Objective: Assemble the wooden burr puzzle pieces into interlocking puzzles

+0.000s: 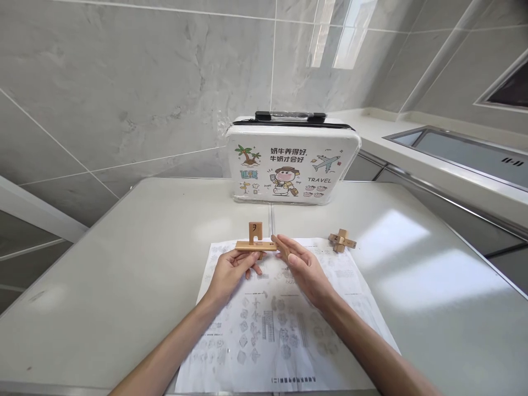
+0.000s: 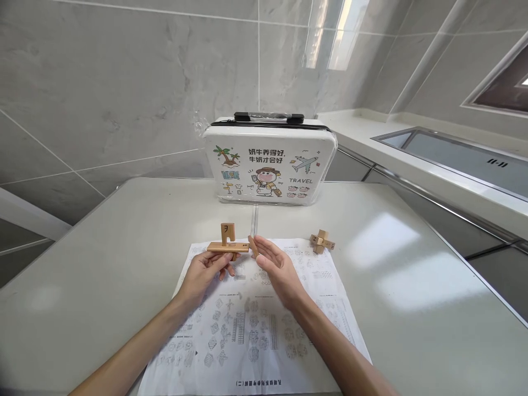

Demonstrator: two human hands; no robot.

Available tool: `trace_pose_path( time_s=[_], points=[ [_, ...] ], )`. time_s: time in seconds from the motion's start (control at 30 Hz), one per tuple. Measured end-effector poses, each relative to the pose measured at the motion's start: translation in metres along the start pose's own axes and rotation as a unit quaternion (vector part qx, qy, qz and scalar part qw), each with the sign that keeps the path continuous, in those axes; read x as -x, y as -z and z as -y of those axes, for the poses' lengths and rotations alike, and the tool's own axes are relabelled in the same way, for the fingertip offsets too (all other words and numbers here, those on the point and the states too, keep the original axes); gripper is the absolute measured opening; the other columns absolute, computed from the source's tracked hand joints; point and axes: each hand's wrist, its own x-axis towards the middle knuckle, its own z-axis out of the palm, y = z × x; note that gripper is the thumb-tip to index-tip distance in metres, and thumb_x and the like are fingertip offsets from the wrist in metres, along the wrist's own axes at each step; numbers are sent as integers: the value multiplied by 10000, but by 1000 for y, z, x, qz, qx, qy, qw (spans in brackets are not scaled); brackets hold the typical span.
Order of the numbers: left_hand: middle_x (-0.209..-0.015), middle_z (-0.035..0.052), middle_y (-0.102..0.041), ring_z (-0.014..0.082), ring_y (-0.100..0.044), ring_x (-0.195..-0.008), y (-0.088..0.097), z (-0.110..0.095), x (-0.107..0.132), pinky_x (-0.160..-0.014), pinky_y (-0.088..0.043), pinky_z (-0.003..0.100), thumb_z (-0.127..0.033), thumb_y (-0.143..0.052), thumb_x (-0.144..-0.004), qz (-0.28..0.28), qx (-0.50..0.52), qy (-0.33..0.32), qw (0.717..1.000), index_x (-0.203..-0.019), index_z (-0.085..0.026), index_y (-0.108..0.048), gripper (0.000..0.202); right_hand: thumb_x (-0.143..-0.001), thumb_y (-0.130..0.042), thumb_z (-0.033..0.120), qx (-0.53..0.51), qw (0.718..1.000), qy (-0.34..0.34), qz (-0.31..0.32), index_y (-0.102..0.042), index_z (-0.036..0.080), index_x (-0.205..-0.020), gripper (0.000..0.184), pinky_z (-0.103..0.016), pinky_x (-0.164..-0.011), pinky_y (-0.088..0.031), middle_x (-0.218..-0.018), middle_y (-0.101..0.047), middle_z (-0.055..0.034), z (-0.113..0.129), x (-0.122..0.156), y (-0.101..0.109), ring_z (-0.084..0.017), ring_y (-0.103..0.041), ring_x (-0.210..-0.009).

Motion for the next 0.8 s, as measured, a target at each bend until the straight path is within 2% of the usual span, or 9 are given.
trace_pose_path(
  time_s=[0.13, 0.43, 0.53, 0.63, 0.7, 0.8],
  points=[
    [-1037, 132, -819, 169, -693, -638, 0, -1, 1, -549, -441, 276, -439, -813, -862, -4, -16, -1, 1000, -1013, -153, -808, 323, -810, -872, 553, -19, 1000, -5, 14, -657, 285, -1404, 686, -574, -1273, -337, -1570, -569, -81, -2, 1, -2, -334, -455, -1511],
    [-998, 115, -820, 172, -691, -629, 0, -1, 3, -538, -454, 272, -433, -800, -876, 14, -55, -3, 998, -1022, -162, -824, 309, -809, -901, 445, -20, 1000, -9, 14, -664, 286, -1388, 645, -568, -1254, -378, -1541, -599, -83, 4, 1, -2, -336, -487, -1489],
    [-848, 88, -808, 181, -682, -597, -3, -2, 6, -523, -449, 270, -430, -801, -879, 28, -92, -5, 995, -1030, -180, -834, 294, -795, -911, 432, 4, 999, -14, 40, -643, 291, -1413, 688, -568, -1239, -395, -1507, -627, -88, 6, 4, -6, -341, -536, -1447],
    [-645, 52, -749, 156, -596, -482, -5, -2, 9, -488, -425, 262, -464, -772, -906, 38, -150, -8, 988, -1058, -181, -832, 327, -787, -915, 432, 20, 998, -2, 58, -624, 282, -1431, 722, -564, -1223, -412, -1467, -652, -98, 5, 5, -8, -345, -571, -1411],
    [-607, 45, -727, 144, -552, -444, -6, 0, 11, -471, -415, 259, -496, -723, -940, 56, -183, -11, 981, -1055, -169, -823, 361, -801, -903, 437, 24, 998, 3, 63, -620, 276, -1427, 705, -564, -1205, -433, -1450, -660, -102, 4, 6, -9, -346, -574, -1404],
    [-620, 40, -709, 159, -613, -508, -5, 1, 13, -515, -452, 256, -501, -626, -1001, 101, -221, -27, 970, -950, -170, -799, 377, -805, -897, 440, 31, 997, 3, 68, -613, 283, -1420, 696, -548, -1178, -465, -1446, -658, -96, 3, 6, -9, -344, -581, -1391]
  ],
)
